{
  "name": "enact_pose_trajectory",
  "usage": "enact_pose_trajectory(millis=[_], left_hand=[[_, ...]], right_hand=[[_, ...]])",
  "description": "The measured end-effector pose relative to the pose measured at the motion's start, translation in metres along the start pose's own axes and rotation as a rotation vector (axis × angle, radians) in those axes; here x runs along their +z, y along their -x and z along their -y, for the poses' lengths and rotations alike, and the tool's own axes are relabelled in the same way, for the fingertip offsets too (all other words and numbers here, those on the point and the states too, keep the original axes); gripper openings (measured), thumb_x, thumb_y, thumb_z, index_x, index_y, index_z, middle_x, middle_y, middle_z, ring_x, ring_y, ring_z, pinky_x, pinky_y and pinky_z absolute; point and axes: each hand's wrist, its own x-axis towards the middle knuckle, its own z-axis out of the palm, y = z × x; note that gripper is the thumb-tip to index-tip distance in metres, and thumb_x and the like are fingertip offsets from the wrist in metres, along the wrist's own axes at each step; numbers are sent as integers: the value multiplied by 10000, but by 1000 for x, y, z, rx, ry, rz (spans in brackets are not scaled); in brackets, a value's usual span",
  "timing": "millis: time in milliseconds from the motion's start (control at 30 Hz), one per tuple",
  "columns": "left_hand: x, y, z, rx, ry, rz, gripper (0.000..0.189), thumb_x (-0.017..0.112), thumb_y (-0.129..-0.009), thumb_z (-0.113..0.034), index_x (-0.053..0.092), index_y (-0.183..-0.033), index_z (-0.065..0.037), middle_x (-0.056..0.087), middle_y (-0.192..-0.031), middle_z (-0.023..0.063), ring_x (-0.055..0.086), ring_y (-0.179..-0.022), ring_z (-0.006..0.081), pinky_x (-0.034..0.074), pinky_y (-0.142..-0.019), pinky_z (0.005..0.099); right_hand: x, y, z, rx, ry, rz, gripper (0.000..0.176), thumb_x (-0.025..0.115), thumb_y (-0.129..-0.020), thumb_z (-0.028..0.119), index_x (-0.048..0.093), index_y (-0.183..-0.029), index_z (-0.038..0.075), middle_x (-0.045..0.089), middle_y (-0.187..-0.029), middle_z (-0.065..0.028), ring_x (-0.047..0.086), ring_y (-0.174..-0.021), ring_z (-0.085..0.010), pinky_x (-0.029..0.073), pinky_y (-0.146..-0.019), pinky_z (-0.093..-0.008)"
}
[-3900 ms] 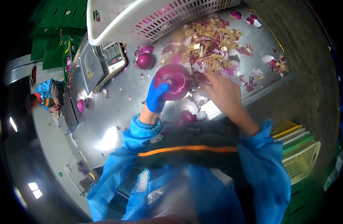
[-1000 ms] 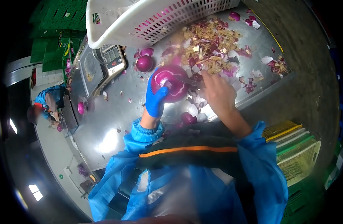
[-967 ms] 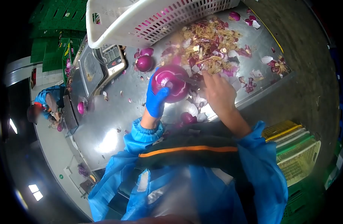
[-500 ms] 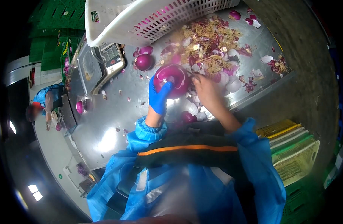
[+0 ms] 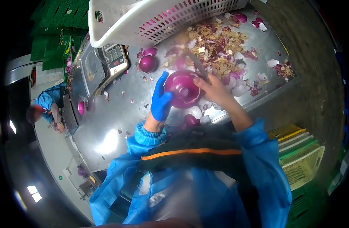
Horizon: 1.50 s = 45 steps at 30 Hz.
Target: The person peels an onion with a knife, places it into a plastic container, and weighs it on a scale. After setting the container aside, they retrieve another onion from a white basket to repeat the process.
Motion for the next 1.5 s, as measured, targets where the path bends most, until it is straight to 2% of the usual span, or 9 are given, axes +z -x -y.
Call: enact_pose_trajectory(millis=[100,267,367,500,800,1100,1267,1367,1500], left_hand=[[3,-3,24,84,258,61,813,725,-835,-330,302,-1470,-48,496,-1355,157,509,-1255,282,429,-1063,409],[4,-10,22,-9,247,-168,685,701,-837,-225,391,-1411,-16,522,-1322,151,543,-1216,268,456,-1039,397],[3,-9,14,-35,306,-191,650,683,-833,-183,410,-1398,-11,534,-1311,149,558,-1196,268,467,-1029,391],[1,-11,7,-51,323,-171,661,683,-827,-188,408,-1400,-7,544,-1297,150,569,-1183,262,474,-1023,391],[-4,-11,13,76,121,-126,728,732,-809,-208,383,-1417,-14,534,-1302,144,558,-1190,265,493,-996,380],[6,-14,17,246,-199,-262,808,808,-749,-152,371,-1413,-12,496,-1336,136,541,-1188,254,465,-1007,376],[5,-8,10,176,-157,-245,811,816,-740,-154,380,-1411,-21,506,-1317,130,526,-1196,258,449,-1014,389],[2,5,9,138,-244,-116,797,811,-736,-142,387,-1402,-29,514,-1306,128,532,-1191,258,453,-1011,387],[-8,-4,16,1,-151,-75,737,735,-811,-257,388,-1424,-37,521,-1330,116,533,-1202,230,443,-1025,371]], right_hand=[[13,8,2,62,-219,-75,589,598,-938,504,528,-1295,41,647,-1031,-96,643,-884,-96,496,-647,-204],[30,17,3,-129,416,-229,504,613,-930,426,577,-1231,23,650,-1122,-235,664,-961,-376,498,-861,-431],[25,31,32,-296,601,-313,388,593,-953,283,580,-1229,10,681,-1014,-182,674,-910,-343,517,-804,-378],[17,45,32,-532,1017,-373,442,721,-779,139,613,-1202,66,607,-904,-107,623,-811,-316,507,-661,-406],[16,44,20,-519,1194,-502,559,718,-721,98,579,-1262,87,588,-948,-85,610,-806,-271,516,-658,-375],[29,25,-9,-297,754,-509,388,617,-866,148,605,-1247,79,657,-988,-191,640,-852,-374,514,-720,-455],[-11,-12,-89,-91,554,-354,349,460,-1032,280,591,-1273,65,561,-667,-49,550,-551,-174,435,-507,-290],[-9,-5,-22,222,-17,-346,383,513,-995,338,643,-1223,59,629,-769,-37,596,-722,-173,476,-635,-361],[16,13,16,-78,202,-259,411,600,-954,339,618,-1268,73,658,-918,-69,619,-836,-173,485,-788,-342]])
